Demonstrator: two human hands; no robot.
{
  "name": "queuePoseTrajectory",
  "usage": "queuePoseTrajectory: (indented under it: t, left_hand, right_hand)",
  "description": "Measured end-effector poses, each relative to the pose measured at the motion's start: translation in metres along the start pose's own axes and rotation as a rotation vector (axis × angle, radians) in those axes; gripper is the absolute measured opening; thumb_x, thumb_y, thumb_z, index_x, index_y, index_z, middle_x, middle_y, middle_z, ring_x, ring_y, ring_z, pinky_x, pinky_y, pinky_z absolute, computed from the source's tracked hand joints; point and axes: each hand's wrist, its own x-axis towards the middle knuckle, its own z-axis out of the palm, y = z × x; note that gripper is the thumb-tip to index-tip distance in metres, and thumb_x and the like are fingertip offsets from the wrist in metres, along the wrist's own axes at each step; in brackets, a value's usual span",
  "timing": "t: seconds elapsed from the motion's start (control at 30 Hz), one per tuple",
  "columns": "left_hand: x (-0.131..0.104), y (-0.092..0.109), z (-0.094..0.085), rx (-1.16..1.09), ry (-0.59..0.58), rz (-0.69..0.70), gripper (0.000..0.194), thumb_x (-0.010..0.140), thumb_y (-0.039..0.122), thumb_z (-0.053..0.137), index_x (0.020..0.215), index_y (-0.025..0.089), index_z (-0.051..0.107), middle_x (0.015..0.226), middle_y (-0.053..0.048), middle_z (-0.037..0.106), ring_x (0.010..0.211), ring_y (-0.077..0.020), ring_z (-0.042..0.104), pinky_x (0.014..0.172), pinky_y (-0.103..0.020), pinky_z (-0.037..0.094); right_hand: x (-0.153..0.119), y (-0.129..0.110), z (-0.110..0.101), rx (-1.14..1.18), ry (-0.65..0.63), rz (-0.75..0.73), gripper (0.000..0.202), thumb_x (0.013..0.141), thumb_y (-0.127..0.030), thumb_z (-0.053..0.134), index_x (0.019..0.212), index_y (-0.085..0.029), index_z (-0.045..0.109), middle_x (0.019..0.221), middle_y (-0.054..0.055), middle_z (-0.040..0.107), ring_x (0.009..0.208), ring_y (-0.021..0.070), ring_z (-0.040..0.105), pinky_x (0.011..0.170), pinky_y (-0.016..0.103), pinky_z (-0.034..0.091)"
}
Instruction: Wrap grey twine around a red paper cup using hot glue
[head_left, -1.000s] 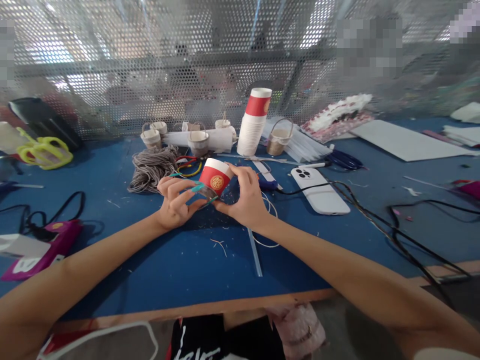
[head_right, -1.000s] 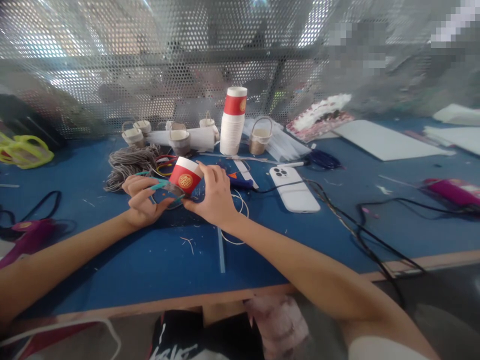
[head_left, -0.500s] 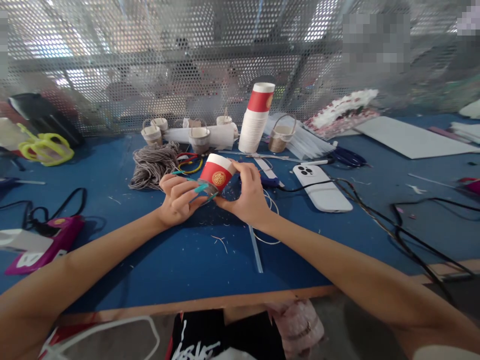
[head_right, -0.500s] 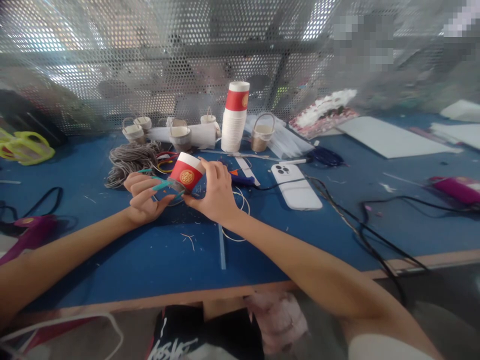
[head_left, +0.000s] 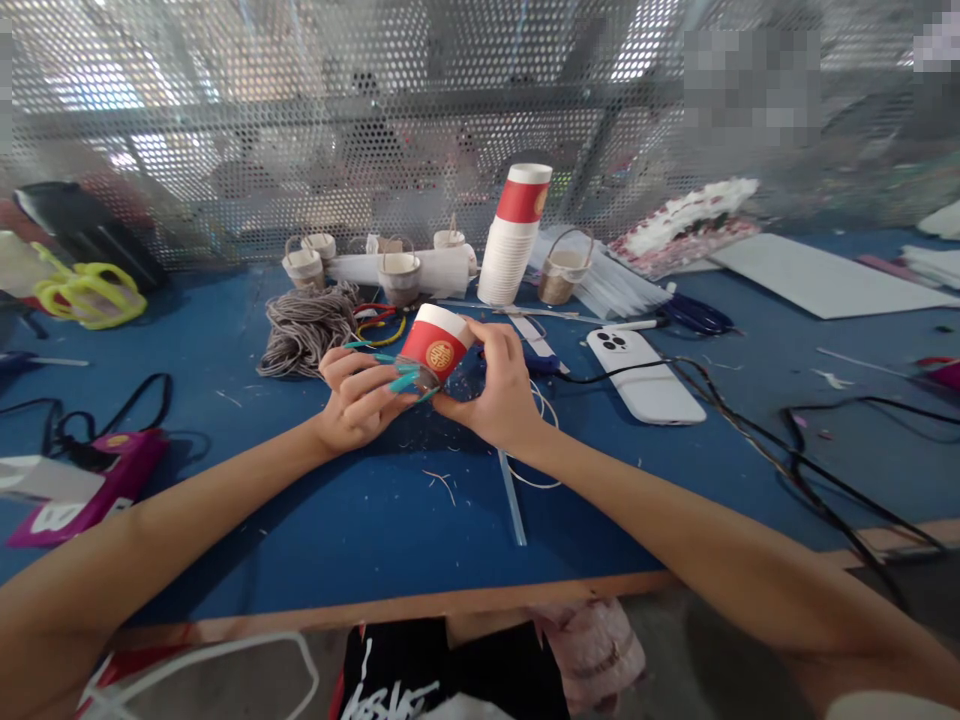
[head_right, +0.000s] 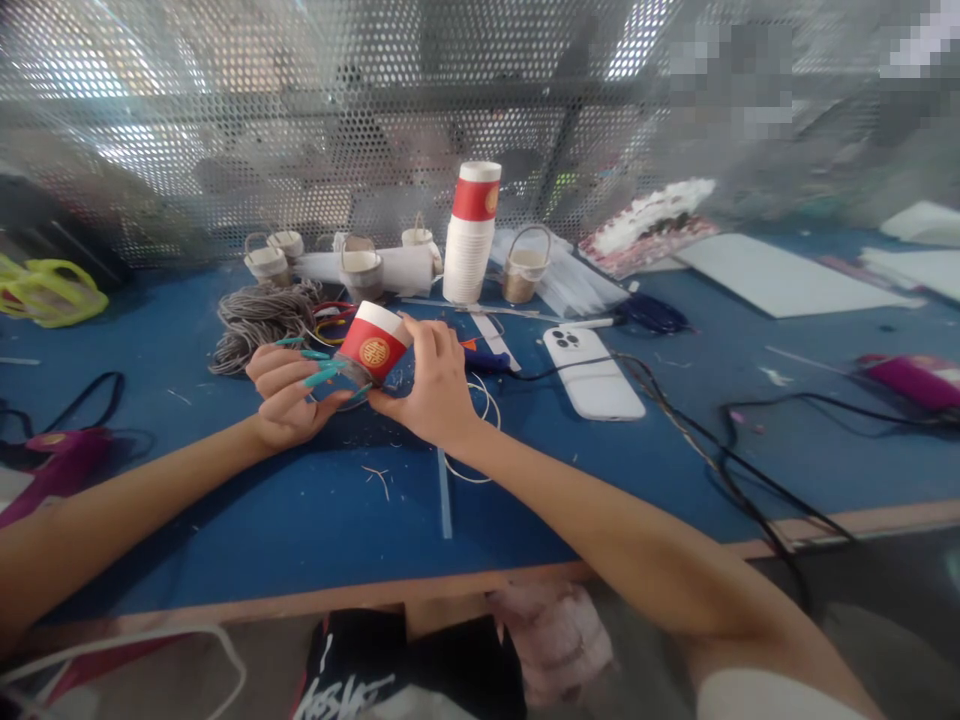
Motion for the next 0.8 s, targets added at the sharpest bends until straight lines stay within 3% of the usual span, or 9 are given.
queuePoseTrajectory:
  t: [0.5, 0.8]
  left_hand:
    - [-0.001, 0.003, -0.009, -0.078, -0.166, 0.026, 0.019, 0.089, 0.015, 0.068, 0.099, 0.027, 0.058, 0.093, 0.002, 0.079, 0.089, -0.0198, 0.054, 0.086, -0.039, 0.035]
    - [0.006, 0.003, -0.013, -0.082, -0.238, 0.189, 0.014, 0.093, 0.019, 0.064, 0.099, 0.031, 0.063, 0.102, 0.006, 0.08, 0.091, -0.0202, 0.055, 0.091, -0.039, 0.033]
  right_hand:
    - [-0.002, 0.001, 0.002, -0.008, 0.028, -0.034, 0.073, 0.07, -0.041, 0.074, 0.132, -0.02, 0.042, 0.114, 0.014, 0.056, 0.108, 0.0341, 0.056, 0.094, 0.055, 0.05]
    - [-0.003, 0.004, 0.003, 0.007, 0.035, -0.05, 0.074, 0.074, -0.055, 0.072, 0.132, -0.019, 0.043, 0.114, 0.015, 0.056, 0.108, 0.0343, 0.056, 0.093, 0.055, 0.051]
